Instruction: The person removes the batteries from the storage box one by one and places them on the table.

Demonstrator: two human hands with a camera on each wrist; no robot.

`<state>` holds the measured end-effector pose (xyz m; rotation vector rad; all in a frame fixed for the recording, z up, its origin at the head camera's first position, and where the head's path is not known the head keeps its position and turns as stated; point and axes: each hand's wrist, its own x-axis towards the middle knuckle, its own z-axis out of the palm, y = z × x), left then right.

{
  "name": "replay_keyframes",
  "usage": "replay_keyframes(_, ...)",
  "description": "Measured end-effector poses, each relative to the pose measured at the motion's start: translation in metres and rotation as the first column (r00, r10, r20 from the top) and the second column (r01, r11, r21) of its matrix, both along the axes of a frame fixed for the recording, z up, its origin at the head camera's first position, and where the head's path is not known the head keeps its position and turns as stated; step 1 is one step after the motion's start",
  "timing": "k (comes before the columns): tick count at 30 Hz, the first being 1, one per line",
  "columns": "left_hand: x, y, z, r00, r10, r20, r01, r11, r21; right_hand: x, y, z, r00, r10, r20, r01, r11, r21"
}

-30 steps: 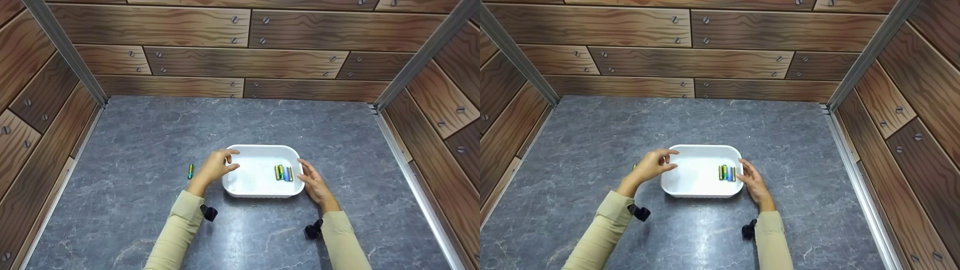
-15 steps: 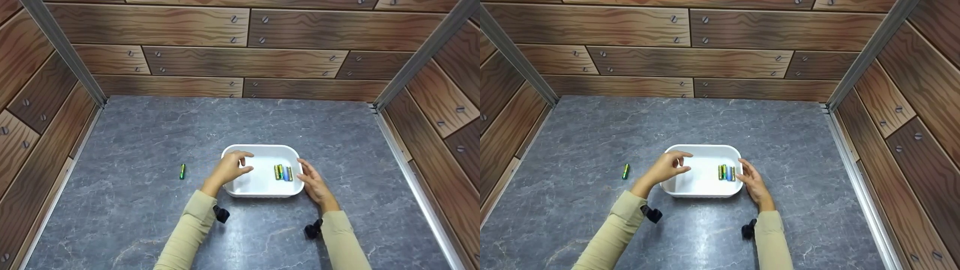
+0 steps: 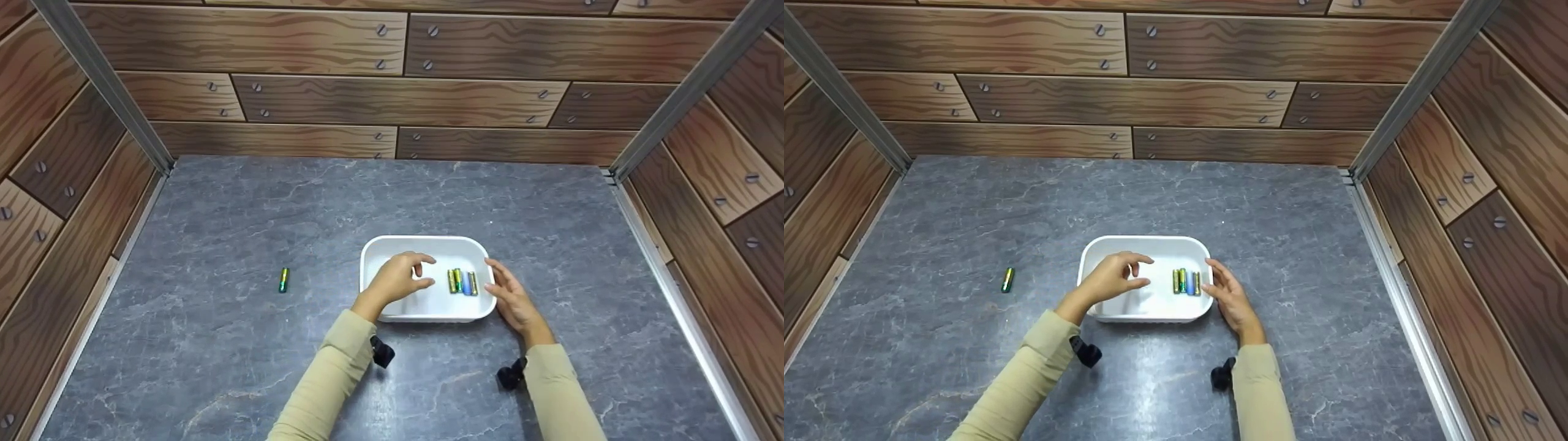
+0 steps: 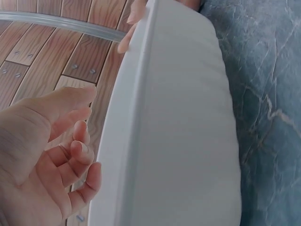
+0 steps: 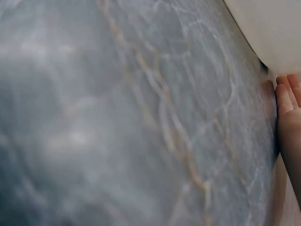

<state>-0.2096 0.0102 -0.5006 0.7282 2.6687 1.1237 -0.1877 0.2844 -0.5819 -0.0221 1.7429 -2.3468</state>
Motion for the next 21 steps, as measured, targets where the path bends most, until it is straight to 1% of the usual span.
replay_keyframes(4,0.000,0.007,-0.004,1.000,0.001,0.013,-0.001,1.000,0.012,0.000,-0.001,0.001,1.000,-0.016,0.009,0.016,1.000,0.013)
replay_keyframes(8,0.000,0.014,-0.009,1.000,0.020,0.023,-0.021,1.000,0.011,-0.001,-0.001,0.001,0.999,-0.035,0.029,0.034,0.999,0.017)
replay_keyframes(14,0.000,0.025,-0.016,0.997,0.058,0.046,-0.056,0.998,-0.035,-0.001,-0.001,0.001,0.999,-0.023,0.024,0.023,1.000,0.010)
replay_keyframes(17,-0.001,0.030,-0.017,0.996,0.069,0.051,-0.066,0.996,-0.060,-0.001,-0.001,0.001,1.000,-0.009,0.014,0.009,1.000,0.003)
replay_keyframes(21,-0.002,0.038,-0.018,0.995,0.082,0.050,-0.077,0.992,-0.104,-0.001,-0.001,0.001,1.000,-0.009,0.016,0.009,1.000,0.001)
